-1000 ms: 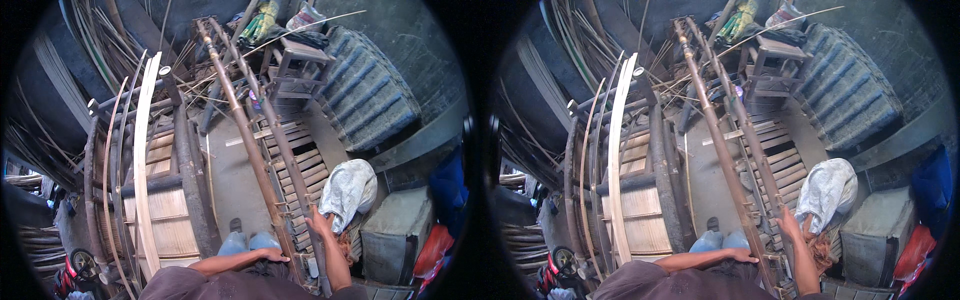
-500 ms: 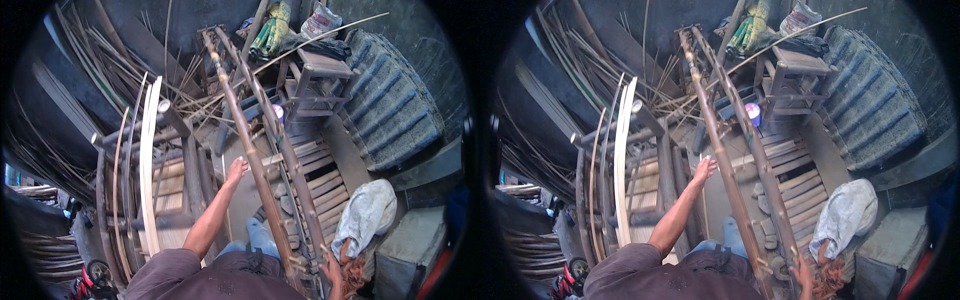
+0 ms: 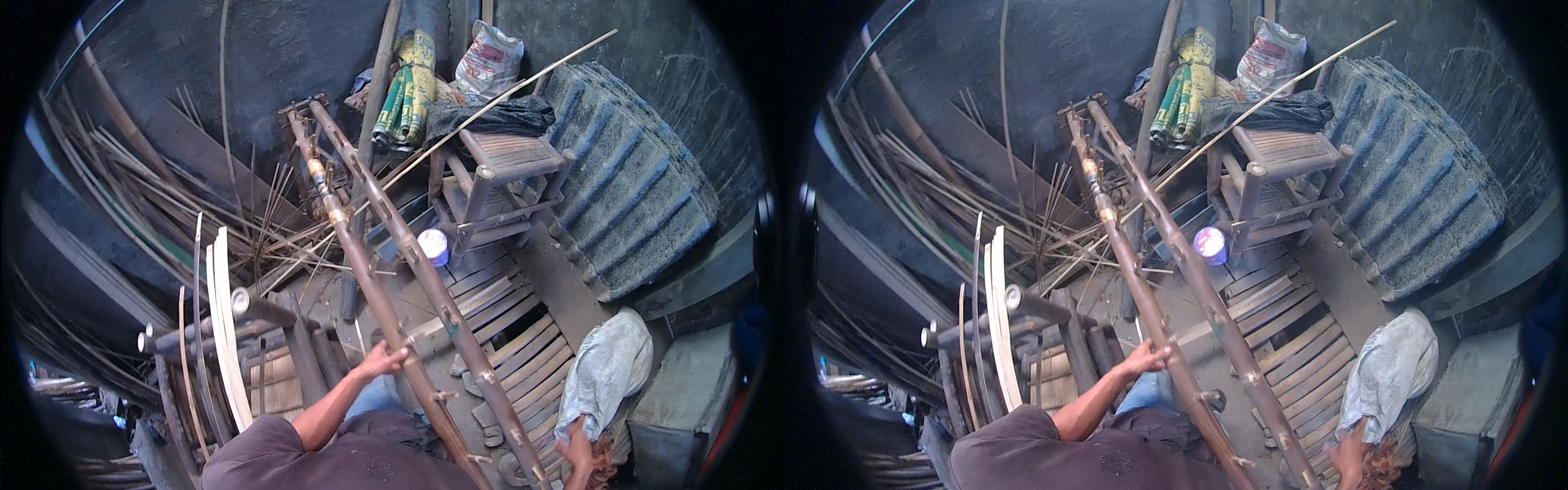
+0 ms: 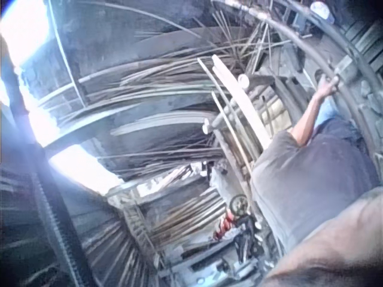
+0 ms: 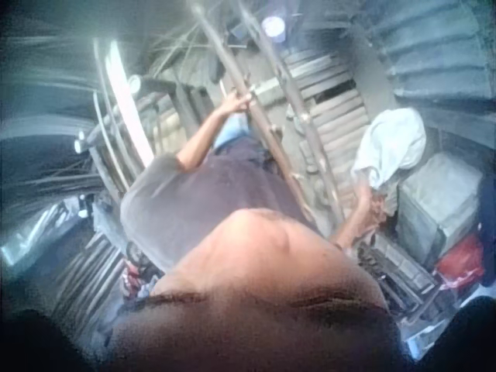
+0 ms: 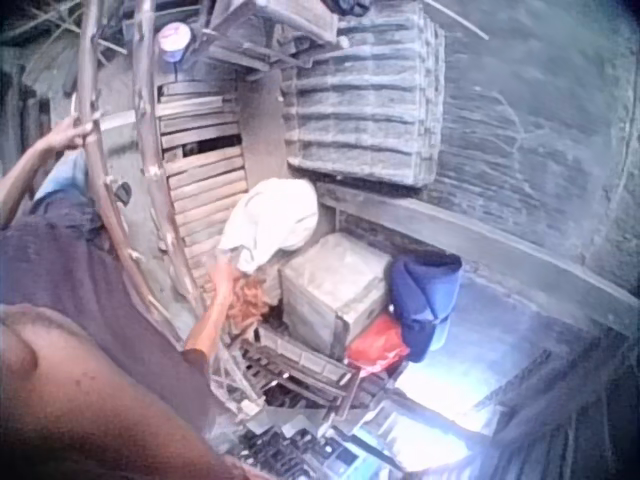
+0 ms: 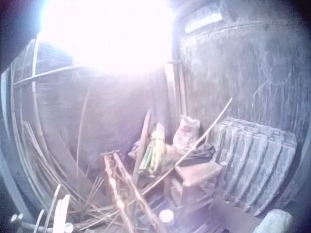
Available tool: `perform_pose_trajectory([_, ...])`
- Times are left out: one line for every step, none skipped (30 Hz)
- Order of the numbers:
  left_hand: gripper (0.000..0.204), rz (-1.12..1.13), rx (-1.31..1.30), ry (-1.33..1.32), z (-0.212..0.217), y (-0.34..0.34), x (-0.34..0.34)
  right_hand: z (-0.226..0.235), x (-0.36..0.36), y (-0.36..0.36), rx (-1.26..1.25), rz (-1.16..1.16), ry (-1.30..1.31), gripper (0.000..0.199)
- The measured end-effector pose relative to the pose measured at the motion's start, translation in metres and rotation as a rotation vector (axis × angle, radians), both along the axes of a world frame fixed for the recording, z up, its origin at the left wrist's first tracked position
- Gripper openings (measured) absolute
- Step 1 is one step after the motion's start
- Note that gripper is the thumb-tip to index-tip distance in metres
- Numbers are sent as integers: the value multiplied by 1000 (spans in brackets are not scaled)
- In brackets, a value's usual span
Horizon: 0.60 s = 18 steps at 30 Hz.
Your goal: The person ties yellow string around multiple long bamboo poles arranged horizontally on a wooden rack, securing them at regular intervals. The person moves along the rack, handling the string and poles, and briefly repositions a bamboo frame before continuing to tie additional sections.
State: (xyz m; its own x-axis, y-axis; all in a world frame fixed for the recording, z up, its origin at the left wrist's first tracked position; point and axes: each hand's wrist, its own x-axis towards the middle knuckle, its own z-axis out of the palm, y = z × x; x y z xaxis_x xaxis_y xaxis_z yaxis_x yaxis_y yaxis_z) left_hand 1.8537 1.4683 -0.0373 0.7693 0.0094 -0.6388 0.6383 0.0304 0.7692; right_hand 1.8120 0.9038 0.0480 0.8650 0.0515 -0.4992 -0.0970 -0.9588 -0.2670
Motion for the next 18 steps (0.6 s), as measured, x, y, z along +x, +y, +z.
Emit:
perform_pose_trajectory([75,-82,-73,-21,-3,7,6,17,30,39,15,47,-222,59])
perform_pose_trajectory([74,-175,-133,-2,5,13,16,46,64,99,187,7,-304,55])
perform_pose_trajectory([74,-254,-138,-1,-20,21,18,78,98,164,362,-13,-392,52])
perform_pose_trajectory([76,-240,-220,-126,-30,20,22,83,126,213,465,-6,-347,52])
perform_pose_trajectory([77,-476,-221,43,-29,29,36,92,157,267,478,11,-215,55])
perform_pose_trajectory([76,-471,-239,-10,-51,30,31,78,184,313,492,114,-214,57])
perform_pose_trajectory([75,-465,-259,-69,-72,29,28,52,210,348,502,220,-215,60])
perform_pose_trajectory([75,-570,-246,-15,-67,34,39,24,230,369,401,263,-208,63])
perform_pose_trajectory([74,-674,-221,39,-52,43,50,0,246,387,310,306,-205,67])
perform_pose_trajectory([74,-768,-193,98,-41,56,60,-15,257,400,284,298,-134,68])
perform_pose_trajectory([71,-772,-149,-23,-40,71,67,-26,263,408,254,294,-62,70])
perform_pose_trajectory([69,-775,-104,-143,-43,88,71,-34,270,414,223,287,10,71])
perform_pose_trajectory([66,-780,-56,-260,-47,105,76,-39,275,421,154,319,150,71])
perform_pose_trajectory([60,-892,139,-202,-47,131,90,-45,278,426,246,322,139,70])
perform_pose_trajectory([54,-1018,323,-139,-49,158,109,-50,275,422,332,305,134,69])
perform_pose_trajectory([41,-697,387,-194,-57,185,115,-51,269,418,341,297,147,68])
perform_pose_trajectory([39,-556,447,-153,-41,214,141,-47,269,417,358,285,146,68])
perform_pose_trajectory([35,-224,557,-273,-45,243,157,-43,274,423,388,274,127,68])
